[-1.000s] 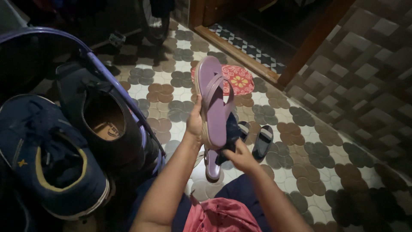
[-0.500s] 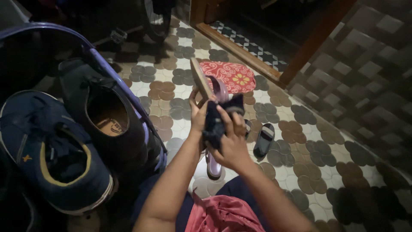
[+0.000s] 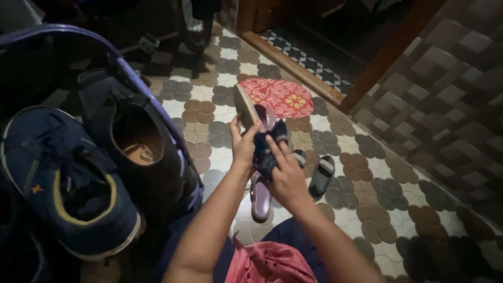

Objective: The person sits on the floor and wipes several pairs of shoes with a dark cloth. They clean purple flip-flops, black slip-on shoes, and white sneakers, handling each pair one at a time. After wiping, the person places the shoes onto a nearby metal shoe rack.

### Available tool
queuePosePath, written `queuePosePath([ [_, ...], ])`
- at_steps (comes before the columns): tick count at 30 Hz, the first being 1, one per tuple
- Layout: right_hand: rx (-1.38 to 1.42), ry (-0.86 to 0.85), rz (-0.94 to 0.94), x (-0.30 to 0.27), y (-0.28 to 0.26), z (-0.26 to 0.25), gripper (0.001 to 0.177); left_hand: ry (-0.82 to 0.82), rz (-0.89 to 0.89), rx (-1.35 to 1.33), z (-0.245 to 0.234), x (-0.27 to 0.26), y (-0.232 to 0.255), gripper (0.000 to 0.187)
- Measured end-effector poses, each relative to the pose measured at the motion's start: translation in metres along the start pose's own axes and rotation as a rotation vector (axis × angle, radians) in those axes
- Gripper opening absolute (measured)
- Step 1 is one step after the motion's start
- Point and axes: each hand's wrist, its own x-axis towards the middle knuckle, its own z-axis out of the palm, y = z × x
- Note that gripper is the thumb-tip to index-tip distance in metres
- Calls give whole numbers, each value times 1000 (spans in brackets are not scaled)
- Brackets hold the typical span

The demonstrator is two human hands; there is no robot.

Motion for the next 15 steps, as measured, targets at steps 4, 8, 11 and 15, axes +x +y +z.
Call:
queuePosePath([
  [4,63,-11,86,-35,1,9,34,30,34,93,-7,11,-25,77],
  [8,52,22,98,-66,12,19,31,164,-158,110,-17,29,-50,72],
  [11,78,-45,101,-98,32,37,27,157,-365,-111,-42,66,-75,58],
  [15,288,-316,446,-163,80,83,32,-101,-509,-374,-107,109,-103,60],
])
